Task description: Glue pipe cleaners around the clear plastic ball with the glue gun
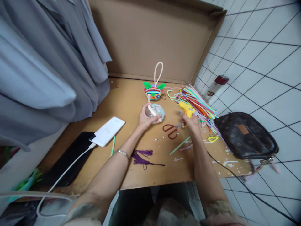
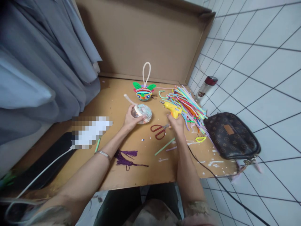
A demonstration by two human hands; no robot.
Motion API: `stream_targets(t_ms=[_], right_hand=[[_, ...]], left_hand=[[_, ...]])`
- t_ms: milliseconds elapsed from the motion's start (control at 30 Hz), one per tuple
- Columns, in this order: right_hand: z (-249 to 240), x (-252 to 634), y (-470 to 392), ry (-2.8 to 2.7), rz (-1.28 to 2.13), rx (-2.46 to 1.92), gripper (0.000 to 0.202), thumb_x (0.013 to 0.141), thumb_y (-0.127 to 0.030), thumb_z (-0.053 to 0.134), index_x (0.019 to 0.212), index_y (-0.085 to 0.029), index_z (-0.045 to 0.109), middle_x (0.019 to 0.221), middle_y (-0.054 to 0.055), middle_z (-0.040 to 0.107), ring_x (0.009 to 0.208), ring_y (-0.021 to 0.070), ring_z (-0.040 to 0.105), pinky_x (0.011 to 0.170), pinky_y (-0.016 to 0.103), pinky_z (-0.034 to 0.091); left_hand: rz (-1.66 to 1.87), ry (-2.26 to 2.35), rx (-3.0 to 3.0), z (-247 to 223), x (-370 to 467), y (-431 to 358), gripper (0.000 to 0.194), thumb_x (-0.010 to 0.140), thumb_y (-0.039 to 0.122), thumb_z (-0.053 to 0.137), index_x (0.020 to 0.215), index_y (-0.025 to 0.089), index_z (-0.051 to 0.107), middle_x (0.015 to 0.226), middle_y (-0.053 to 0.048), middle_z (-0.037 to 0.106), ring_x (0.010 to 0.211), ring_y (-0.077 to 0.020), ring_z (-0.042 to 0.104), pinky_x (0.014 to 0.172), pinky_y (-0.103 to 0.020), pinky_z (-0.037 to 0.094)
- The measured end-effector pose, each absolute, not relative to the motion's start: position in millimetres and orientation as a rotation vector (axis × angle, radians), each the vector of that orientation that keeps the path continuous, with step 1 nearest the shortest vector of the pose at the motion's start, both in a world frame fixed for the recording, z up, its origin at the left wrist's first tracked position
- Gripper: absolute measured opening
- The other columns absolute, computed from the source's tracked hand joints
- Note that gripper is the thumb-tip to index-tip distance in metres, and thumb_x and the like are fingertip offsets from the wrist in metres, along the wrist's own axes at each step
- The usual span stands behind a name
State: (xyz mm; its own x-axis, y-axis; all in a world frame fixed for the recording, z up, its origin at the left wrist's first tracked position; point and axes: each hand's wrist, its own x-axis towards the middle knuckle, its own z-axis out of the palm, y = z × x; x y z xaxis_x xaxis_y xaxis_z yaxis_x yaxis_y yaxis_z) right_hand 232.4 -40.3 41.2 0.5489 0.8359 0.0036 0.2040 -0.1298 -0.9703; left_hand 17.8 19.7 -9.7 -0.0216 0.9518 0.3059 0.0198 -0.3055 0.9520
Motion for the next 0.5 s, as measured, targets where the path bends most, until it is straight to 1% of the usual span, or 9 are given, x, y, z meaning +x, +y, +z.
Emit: stream_targets(t_ms=[67, 133, 200, 267, 400, 500], right_hand=[[39.1, 222.7, -52.1, -0.811, 0.833, -1.570, 0.036, 0.061, -0.042, 0.071, 0.084, -0.023, 0.051, 0.058, -0.008, 0.052, 0.046, 0.0101, 0.050, 0.043, 0.024, 0.048], [35.1, 215.7, -63.8, -0.773, 0.887, -1.540, 0.034, 0.062, -0.044, 0.070, 0.082, -0.023, 0.051, 0.058, -0.007, 0.054, 0.048, 0.0107, 0.053, 0.045, 0.024, 0.051], [29.3, 212.2, -71.3, -0.810, 0.908, -1.528, 0.032, 0.063, -0.046, 0.068, 0.078, -0.023, 0.051, 0.056, -0.006, 0.053, 0.047, 0.0104, 0.051, 0.045, 0.023, 0.048], [22.7, 210.9, -71.2, -0.857, 0.870, -1.507, 0.031, 0.065, -0.049, 0.066, 0.075, -0.023, 0.051, 0.053, -0.007, 0.049, 0.045, 0.0095, 0.046, 0.044, 0.022, 0.043], [12.2, 210.1, -48.6, -0.881, 0.755, -1.476, 0.033, 0.064, -0.052, 0.062, 0.073, -0.023, 0.049, 0.053, -0.009, 0.045, 0.046, 0.0084, 0.040, 0.045, 0.022, 0.035], [8.7, 210.6, -23.1, -0.955, 0.607, -1.567, 0.033, 0.069, -0.055, 0.056, 0.075, -0.023, 0.049, 0.054, -0.008, 0.046, 0.050, 0.0100, 0.042, 0.049, 0.023, 0.037]], left_hand=[[1.488, 1.114, 1.371, -10.4, 16.4, 21.8, 0.081, 0.053, 0.038, 0.088, 0.123, 0.020, 0.052, 0.118, -0.009, 0.066, 0.113, -0.0276, 0.064, 0.102, -0.042, 0.050], [1.518, 1.143, 1.326, -10.6, 16.2, 23.0, 0.081, 0.053, 0.037, 0.088, 0.123, 0.020, 0.052, 0.121, -0.009, 0.065, 0.114, -0.0280, 0.064, 0.103, -0.042, 0.050], [1.519, 1.149, 1.317, -10.1, 17.4, 22.5, 0.080, 0.054, 0.035, 0.088, 0.123, 0.020, 0.052, 0.120, -0.009, 0.066, 0.113, -0.0276, 0.065, 0.102, -0.042, 0.050], [1.507, 1.132, 1.336, -9.2, 19.1, 20.8, 0.080, 0.053, 0.033, 0.087, 0.123, 0.020, 0.052, 0.119, -0.009, 0.066, 0.111, -0.0272, 0.065, 0.101, -0.041, 0.051], [1.501, 1.087, 1.390, -7.1, 21.3, 16.9, 0.077, 0.053, 0.031, 0.088, 0.121, 0.020, 0.052, 0.122, -0.009, 0.066, 0.113, -0.0269, 0.065, 0.103, -0.041, 0.050], [1.494, 1.078, 1.402, -5.9, 21.2, 16.1, 0.076, 0.054, 0.031, 0.087, 0.121, 0.020, 0.052, 0.122, -0.009, 0.067, 0.113, -0.0264, 0.065, 0.104, -0.041, 0.050]])
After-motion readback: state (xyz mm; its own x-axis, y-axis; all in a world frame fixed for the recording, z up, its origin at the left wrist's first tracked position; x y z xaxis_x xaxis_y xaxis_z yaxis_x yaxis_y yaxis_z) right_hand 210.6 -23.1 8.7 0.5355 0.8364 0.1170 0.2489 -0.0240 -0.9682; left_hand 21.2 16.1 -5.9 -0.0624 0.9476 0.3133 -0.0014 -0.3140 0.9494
